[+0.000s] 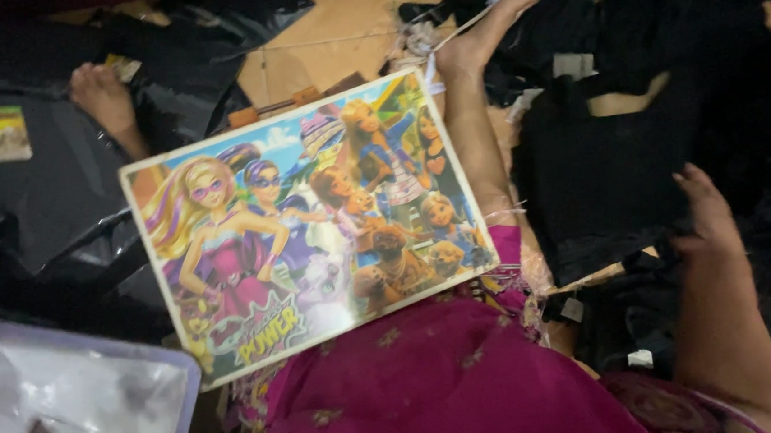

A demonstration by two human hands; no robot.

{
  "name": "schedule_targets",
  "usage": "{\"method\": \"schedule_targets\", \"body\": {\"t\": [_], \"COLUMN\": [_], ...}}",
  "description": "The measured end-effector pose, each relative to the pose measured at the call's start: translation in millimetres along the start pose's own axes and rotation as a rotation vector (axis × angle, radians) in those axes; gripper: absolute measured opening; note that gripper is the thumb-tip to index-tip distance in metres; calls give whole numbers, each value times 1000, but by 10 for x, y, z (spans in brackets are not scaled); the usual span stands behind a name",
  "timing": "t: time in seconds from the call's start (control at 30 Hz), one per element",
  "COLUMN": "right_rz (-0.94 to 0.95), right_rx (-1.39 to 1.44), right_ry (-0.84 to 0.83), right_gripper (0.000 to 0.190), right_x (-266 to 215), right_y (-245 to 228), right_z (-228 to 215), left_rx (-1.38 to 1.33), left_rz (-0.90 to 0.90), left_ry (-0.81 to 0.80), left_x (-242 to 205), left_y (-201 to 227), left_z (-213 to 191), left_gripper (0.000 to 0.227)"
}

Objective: The person repeatedly folds black garments and places them into clear plastic bags. They smooth the items inside the bags and set the packaged units aside on a pile to the left.

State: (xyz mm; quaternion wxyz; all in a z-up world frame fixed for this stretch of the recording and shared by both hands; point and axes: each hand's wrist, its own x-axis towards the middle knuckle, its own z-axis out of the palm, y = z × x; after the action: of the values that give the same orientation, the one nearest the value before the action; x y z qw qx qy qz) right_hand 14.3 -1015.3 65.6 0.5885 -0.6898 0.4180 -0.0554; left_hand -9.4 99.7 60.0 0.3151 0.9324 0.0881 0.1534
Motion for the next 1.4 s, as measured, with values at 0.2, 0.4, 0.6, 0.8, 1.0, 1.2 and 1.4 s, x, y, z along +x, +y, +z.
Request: {"method": "schedule_targets", "body": {"t": [0.2, 0.4, 0.6, 0.8, 1.0, 1.2, 1.4], "right_rz": [-954, -1390, -987, -571, -326, -277, -295], "right_rx": [-906, -723, -535, -320, -167, -137, -143], "right_ry": [-148, -273, -242, -226, -462, -803, -762], "right_gripper": [125, 112, 81, 51, 60, 44, 40], "right_x": [137, 70, -280, -975, -1497, -1711, -1931], "right_y": [206, -212, -701, -1053, -920, -688, -897], "right_z": [-544, -178, 503, 1630, 2974, 3659, 3623], "left_rx": [-238, -140, 23, -34, -1277, -1002, -764], "left_rz": [-182, 185, 716, 727, -303, -447, -413], "left_ry": [137, -182, -558, -530, -843, -651, -581], "left_x": [960, 1212, 988, 797, 319, 115, 249], "left_y": [1960, 3117, 3543, 3650, 3143, 2903, 3100], "left_z": [249, 1540, 2792, 2693, 2836, 2639, 2040], "left_gripper": [29, 51, 35, 41, 77, 63, 49]}}
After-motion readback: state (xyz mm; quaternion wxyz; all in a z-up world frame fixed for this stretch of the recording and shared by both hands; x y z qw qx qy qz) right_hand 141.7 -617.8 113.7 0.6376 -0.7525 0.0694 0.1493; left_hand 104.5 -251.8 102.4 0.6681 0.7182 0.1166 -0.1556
